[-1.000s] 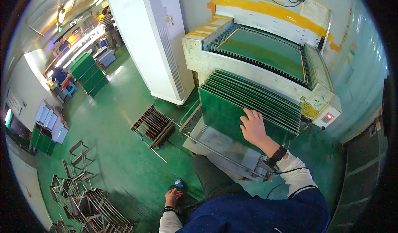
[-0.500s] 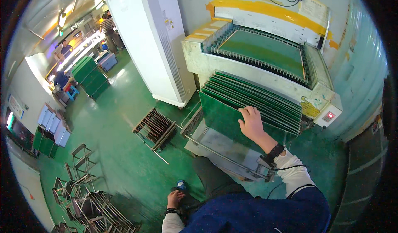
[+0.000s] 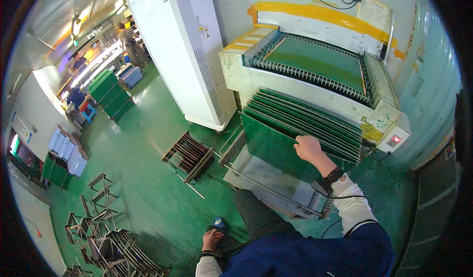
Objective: Moving green circuit boards from a drying or processing machine into a storage rack.
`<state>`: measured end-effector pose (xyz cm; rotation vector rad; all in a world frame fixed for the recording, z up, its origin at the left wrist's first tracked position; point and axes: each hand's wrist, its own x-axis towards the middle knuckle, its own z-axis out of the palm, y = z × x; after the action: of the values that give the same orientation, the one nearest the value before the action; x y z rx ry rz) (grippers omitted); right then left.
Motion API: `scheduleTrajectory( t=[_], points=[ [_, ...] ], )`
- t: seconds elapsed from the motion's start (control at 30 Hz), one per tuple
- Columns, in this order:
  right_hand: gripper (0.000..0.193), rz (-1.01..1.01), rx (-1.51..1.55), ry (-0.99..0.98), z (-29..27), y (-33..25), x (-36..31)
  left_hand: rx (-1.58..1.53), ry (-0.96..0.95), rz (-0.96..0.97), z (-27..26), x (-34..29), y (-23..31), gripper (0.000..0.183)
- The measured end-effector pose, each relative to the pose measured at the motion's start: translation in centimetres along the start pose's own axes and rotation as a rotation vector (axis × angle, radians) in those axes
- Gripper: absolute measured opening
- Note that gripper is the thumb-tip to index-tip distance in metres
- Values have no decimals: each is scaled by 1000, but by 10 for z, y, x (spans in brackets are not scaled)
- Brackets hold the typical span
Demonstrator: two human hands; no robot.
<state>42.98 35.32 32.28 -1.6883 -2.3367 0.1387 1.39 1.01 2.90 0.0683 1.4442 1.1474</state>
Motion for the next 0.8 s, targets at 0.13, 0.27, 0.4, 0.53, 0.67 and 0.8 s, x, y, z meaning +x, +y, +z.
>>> scheduleTrajectory(
  t=[0.13, 0.27, 0.4, 0.53, 0.67, 0.8],
  points=[
    [29, 46, -42, -111, -4, 2, 13, -23, -18, 28, -2, 5, -5, 34],
    [30, 83, -72, -162, -4, 1, 17, 30, -36, 11, -5, 5, -1, 36],
    [28, 102, -65, -168, -10, -4, 15, 45, -7, 8, 1, -2, 3, 37],
    [29, 122, -63, -188, -13, -8, 15, 40, -25, 19, 4, -3, 4, 37],
    [29, 166, -57, -198, -14, -8, 15, 43, -11, 0, 9, -5, 6, 38],
    [28, 174, -58, -209, -17, -11, 15, 15, -13, -7, 9, -8, 8, 37]
  ],
)
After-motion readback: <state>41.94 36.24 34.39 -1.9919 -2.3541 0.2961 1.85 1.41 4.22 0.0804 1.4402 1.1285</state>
